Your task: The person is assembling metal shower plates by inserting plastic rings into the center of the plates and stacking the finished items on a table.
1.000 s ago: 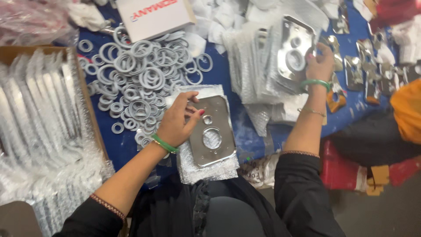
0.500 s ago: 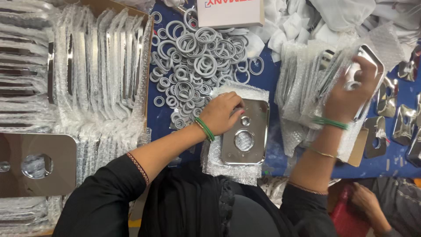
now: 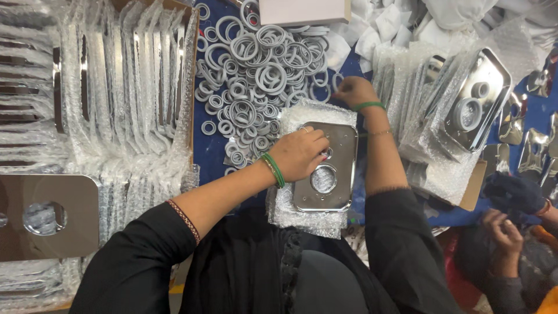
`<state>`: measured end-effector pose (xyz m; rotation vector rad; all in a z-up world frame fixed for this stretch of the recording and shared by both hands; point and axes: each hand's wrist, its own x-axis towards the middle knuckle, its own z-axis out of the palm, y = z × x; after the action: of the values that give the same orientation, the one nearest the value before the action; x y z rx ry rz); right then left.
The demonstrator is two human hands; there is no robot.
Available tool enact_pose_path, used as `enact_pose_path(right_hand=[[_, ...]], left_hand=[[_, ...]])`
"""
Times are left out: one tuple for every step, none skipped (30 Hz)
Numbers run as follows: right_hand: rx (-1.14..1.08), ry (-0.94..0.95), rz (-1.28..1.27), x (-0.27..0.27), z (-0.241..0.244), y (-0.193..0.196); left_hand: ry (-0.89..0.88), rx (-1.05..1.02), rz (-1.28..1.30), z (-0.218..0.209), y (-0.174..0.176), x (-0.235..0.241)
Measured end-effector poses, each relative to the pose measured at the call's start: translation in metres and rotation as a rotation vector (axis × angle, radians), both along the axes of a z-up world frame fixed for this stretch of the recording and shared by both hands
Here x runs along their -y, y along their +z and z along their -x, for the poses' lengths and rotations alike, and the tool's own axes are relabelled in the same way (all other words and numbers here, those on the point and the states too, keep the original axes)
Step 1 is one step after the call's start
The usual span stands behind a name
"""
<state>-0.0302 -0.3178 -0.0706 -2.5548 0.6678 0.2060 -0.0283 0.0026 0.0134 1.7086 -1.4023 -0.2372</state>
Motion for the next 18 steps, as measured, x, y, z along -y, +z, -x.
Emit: enact_pose_path(right_hand=[[0.081, -0.017, -0.030, -0.008, 0.003, 0.015], [0.222, -0.053, -0.056, -0.018, 0.012, 0.033], [0.364, -0.088, -0.082, -0.024, 0.026, 0.058], [0.430, -0.126, -0.232, -0.035, 0.046, 0.081], [0.495, -0.166, -0.382, -0.048, 0.068, 0.104], [0.502, -0.202, -0.439, -0.064, 0.094, 0.124], [0.509, -0.240, -0.495, -0.082, 0.116, 0.139], [0.445, -0.278, -0.536, -0.104, 0.133, 0.146], [0.381, -0.316, -0.577, -0.122, 0.147, 0.152], [0.349, -0.240, -0.437, -0.140, 0.157, 0.154], [0.314, -0.164, -0.297, -0.159, 0.164, 0.152], [0.335, -0.170, -0.310, -0.172, 0.168, 0.149], [0.357, -0.176, -0.324, -0.183, 0.170, 0.145], [0.382, -0.182, -0.336, -0.193, 0.172, 0.141], [0.392, -0.209, -0.277, -0.199, 0.174, 0.139], [0.403, -0.233, -0.216, -0.203, 0.174, 0.137], [0.413, -0.257, -0.156, -0.206, 0.174, 0.136], [0.416, -0.258, -0.139, -0.209, 0.175, 0.136]], left_hand=[[0.006, -0.004, -0.013, 0.000, 0.000, 0.001], [0.013, -0.007, -0.007, -0.001, 0.001, 0.000], [0.019, -0.010, 0.000, -0.002, 0.001, 0.000], [0.019, -0.022, 0.000, 0.000, 0.001, -0.001], [0.026, -0.022, 0.000, 0.001, 0.002, -0.001], [0.031, -0.022, -0.003, 0.001, 0.002, -0.001], [0.036, -0.021, -0.005, 0.001, 0.003, -0.001], [0.017, -0.031, -0.020, 0.001, 0.003, -0.002], [-0.001, -0.041, -0.035, 0.001, 0.003, -0.003], [-0.018, -0.045, -0.044, 0.000, 0.005, -0.003], [-0.027, -0.047, -0.049, 0.002, 0.007, -0.004], [-0.038, -0.047, -0.054, 0.004, 0.009, -0.005], [-0.048, -0.047, -0.060, 0.005, 0.011, -0.006], [-0.070, -0.044, -0.090, 0.006, 0.012, -0.007], [-0.091, -0.040, -0.120, 0.007, 0.013, -0.007], [-0.111, -0.034, -0.148, 0.007, 0.014, -0.007], [-0.102, -0.015, -0.122, 0.008, 0.014, -0.007], [-0.093, 0.006, -0.096, 0.008, 0.015, -0.007]])
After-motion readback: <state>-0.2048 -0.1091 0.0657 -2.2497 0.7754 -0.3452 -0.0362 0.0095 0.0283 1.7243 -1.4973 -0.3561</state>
